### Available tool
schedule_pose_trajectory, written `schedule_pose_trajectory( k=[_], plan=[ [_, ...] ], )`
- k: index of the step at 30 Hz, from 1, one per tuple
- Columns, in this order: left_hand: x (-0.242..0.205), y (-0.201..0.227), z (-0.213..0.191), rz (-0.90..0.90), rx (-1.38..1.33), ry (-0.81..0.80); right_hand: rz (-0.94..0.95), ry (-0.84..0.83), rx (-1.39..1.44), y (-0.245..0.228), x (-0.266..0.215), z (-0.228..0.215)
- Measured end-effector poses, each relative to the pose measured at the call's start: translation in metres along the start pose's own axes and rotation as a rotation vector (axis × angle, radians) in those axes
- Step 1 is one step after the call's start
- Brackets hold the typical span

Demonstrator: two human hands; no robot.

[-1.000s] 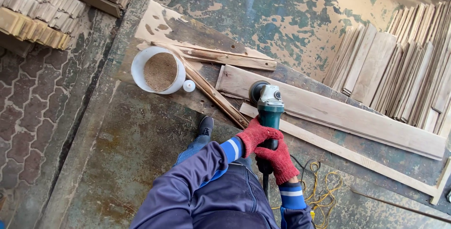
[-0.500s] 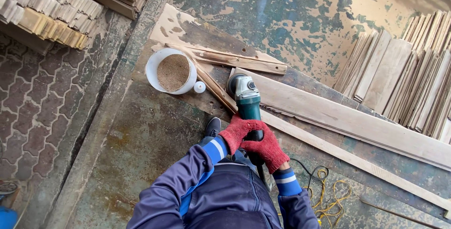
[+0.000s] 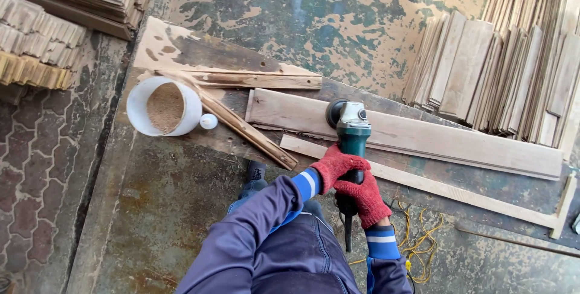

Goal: Sanding a long piece of wood using a handheld power tool on a workbench.

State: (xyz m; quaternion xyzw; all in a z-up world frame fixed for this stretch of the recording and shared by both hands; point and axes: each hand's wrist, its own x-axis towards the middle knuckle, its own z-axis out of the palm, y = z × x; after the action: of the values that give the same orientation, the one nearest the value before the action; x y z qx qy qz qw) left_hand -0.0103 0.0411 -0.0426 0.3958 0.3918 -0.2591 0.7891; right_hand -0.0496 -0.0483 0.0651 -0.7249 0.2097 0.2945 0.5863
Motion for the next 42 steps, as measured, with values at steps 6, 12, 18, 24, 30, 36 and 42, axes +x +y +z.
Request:
schedule_pose_trajectory(
  k=[6, 12, 18, 24, 30, 36, 42],
  plan=[
    [-0.025, 0.017, 0.053, 0.03, 0.208, -0.119, 0.037, 0.109, 0.115, -0.013, -0.005, -0.036],
    [-0.032, 0.027, 0.029, -0.014, 0.154, -0.077, 0.006, 0.085, 0.047, 0.0, -0.001, -0.022],
    [-0.12, 0.092, -0.016, -0.02, -0.105, 0.154, -0.068, -0.019, -0.059, -0.032, -0.004, 0.037],
    [-0.077, 0.063, -0.096, 0.004, -0.216, 0.116, -0.021, -0.13, -0.354, -0.047, -0.011, 0.095],
    [-0.082, 0.065, -0.115, -0.009, -0.172, 0.113, -0.085, -0.2, -0.332, -0.04, -0.005, 0.097],
    [-0.076, 0.075, -0.069, -0.072, 0.029, 0.031, -0.118, -0.059, -0.102, -0.044, -0.013, 0.058],
    [-0.069, 0.101, -0.037, 0.117, 0.827, -0.533, -0.065, 0.224, 0.229, -0.027, -0.048, -0.027]
  ],
)
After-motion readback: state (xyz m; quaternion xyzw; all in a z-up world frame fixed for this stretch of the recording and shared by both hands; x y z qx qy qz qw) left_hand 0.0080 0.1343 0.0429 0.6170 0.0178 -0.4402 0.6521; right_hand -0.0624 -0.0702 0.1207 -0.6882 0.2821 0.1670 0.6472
